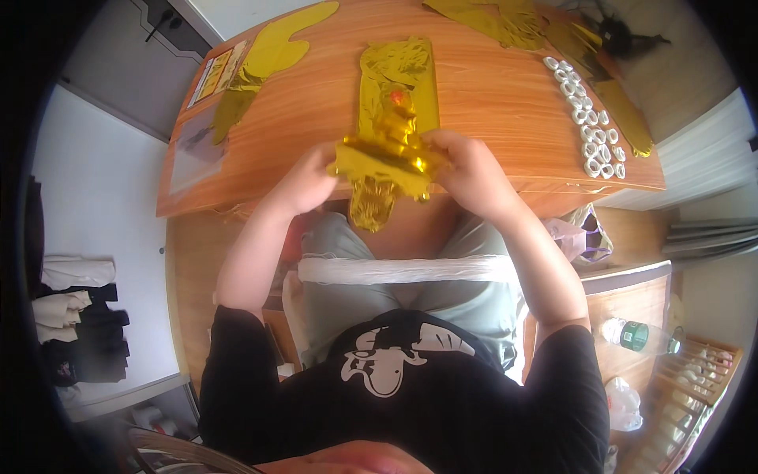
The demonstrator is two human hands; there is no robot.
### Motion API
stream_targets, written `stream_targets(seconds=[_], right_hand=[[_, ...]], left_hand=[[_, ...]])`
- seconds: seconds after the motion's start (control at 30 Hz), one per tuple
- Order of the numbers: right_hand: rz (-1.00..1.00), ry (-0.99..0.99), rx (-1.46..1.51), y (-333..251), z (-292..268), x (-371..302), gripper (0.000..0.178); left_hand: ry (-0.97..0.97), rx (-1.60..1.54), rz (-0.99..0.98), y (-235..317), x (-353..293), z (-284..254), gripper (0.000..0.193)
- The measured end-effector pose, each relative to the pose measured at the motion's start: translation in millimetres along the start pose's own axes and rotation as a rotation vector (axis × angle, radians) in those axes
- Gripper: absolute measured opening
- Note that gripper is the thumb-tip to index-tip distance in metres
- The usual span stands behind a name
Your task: Folding and organizing gold foil letter balloons on a desk.
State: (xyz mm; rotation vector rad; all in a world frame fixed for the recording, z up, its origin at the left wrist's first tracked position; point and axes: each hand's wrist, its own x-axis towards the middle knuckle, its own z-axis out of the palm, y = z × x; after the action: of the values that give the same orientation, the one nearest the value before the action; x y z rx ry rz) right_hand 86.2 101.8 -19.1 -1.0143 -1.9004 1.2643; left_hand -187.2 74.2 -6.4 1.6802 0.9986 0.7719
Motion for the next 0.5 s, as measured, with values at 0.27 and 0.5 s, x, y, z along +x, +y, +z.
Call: stream_targets(seconds=[0.27,0.5], right_hand=[[0.279,-0.006,-0.04,-21.3,-11.8,25.7,0.028],[0.354,0.053,-0.028,-21.3,-5.9,32.6,0.022]], left_hand=[[0.203,0.052,-0.073,6.9,15.5,-1.3,0.034],[0.36,0.221,0.071,-5.1,-2.3,6.5,0.061]])
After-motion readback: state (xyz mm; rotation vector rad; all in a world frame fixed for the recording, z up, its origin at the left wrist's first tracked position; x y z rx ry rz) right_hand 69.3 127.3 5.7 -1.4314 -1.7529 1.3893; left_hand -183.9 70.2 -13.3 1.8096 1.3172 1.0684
